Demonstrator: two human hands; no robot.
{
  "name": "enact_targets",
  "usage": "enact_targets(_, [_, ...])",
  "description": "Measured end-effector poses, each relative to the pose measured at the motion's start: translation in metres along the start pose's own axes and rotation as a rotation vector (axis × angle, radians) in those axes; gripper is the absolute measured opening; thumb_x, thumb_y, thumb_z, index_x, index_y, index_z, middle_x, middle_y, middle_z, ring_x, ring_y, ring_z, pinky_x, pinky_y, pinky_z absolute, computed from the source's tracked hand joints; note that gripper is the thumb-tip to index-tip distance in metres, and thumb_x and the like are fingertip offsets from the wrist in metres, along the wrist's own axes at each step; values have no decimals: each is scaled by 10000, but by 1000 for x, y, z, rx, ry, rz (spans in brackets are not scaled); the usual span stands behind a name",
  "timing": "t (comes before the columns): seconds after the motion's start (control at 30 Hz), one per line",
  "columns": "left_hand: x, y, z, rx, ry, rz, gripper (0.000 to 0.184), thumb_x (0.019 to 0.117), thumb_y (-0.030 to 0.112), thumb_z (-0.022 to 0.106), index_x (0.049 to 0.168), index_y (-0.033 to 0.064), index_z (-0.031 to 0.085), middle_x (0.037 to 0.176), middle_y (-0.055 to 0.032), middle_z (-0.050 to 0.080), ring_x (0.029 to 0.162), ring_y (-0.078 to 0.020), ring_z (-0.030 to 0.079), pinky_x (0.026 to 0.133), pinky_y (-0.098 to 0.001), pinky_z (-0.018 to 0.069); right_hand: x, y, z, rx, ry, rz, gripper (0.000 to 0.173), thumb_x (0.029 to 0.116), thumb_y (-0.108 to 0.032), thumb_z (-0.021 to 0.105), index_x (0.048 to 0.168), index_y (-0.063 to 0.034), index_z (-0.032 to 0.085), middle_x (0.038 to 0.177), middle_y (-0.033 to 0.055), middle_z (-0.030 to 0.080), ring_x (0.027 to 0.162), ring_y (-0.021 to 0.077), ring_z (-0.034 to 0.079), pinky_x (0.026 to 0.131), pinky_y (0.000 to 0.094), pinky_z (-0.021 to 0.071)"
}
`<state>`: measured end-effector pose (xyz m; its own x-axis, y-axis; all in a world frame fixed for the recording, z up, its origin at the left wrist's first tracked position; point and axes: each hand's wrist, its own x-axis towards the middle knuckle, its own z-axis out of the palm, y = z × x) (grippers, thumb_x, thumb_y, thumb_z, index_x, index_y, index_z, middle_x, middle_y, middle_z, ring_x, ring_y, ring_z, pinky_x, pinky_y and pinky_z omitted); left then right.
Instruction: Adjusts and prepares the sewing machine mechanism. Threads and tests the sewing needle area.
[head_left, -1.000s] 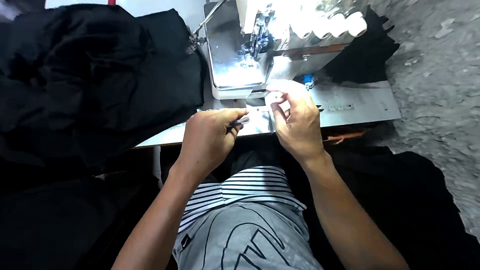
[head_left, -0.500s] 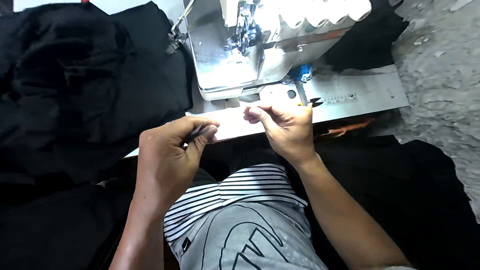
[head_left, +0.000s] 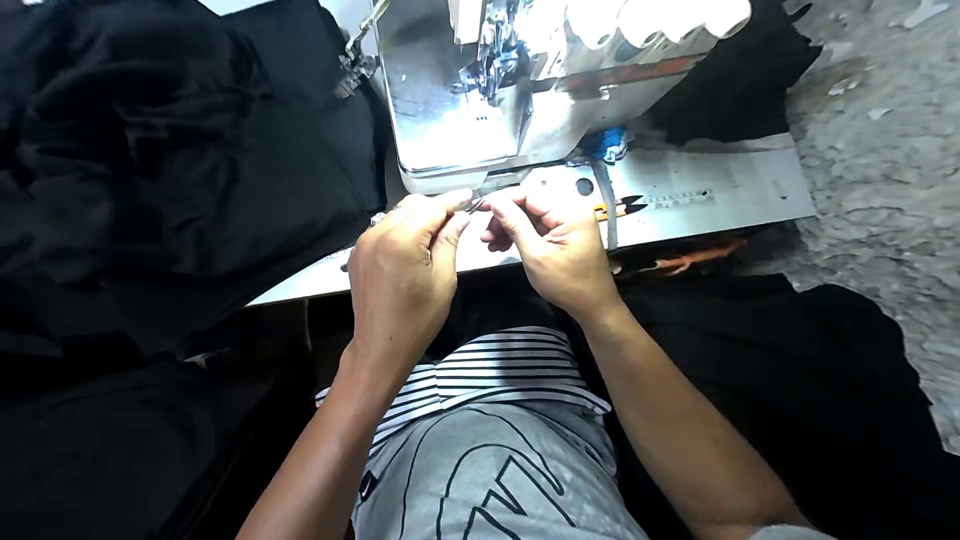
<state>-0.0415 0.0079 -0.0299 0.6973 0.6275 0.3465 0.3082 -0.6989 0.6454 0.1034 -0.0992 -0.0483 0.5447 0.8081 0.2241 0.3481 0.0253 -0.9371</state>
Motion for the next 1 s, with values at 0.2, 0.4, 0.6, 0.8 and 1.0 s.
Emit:
enact_targets(0.2, [2, 2, 8, -23, 67, -57, 135, 1011, 234, 666, 1092, 163, 746, 1024, 55, 742, 906, -33, 689, 749, -261, 558, 1, 1, 2, 11, 20, -8, 143, 1037, -112, 617, 1082, -28, 724, 803, 23, 710, 648, 87, 683, 583, 219, 604])
enact_targets(0.4, [6, 6, 9, -17, 72, -91, 105, 1003, 251, 671, 1062, 185, 729, 977, 82, 723, 798, -22, 648, 681, -267, 517, 7, 4, 5, 52, 37, -19, 131, 1030, -105, 627, 1053, -18, 723, 786, 9, 710, 649, 71, 681, 594, 206, 603])
enact_targets(0.6, [9, 6, 9, 25, 64, -68, 112, 1004, 249, 665, 1063, 183, 734, 975, 77, 725, 790, -41, 643, 687, -299, 505, 7, -1, 4, 32, -1, -11, 125, 1031, -116, 628, 1042, -31, 718, 785, 15, 706, 633, 78, 678, 573, 212, 601])
enact_targets(0.8, [12, 2, 8, 10, 59, -64, 107, 990, 257, 681, 1045, 195, 749, 972, 100, 733, 768, -15, 628, 698, -282, 499, 11, 2, 3, 49, -29, -19, 125, 1034, -116, 621, 1041, -30, 712, 783, 13, 701, 641, 77, 677, 581, 205, 598])
enact_targets(1.0, [14, 2, 4, 16, 42, -44, 109, 990, 254, 679, 1035, 183, 749, 944, 91, 729, 773, -22, 634, 691, -272, 503, 13, 3, 2, 58, -37, -26, 126, 1031, -110, 624, 1031, -27, 719, 786, 8, 707, 663, 70, 687, 609, 201, 609])
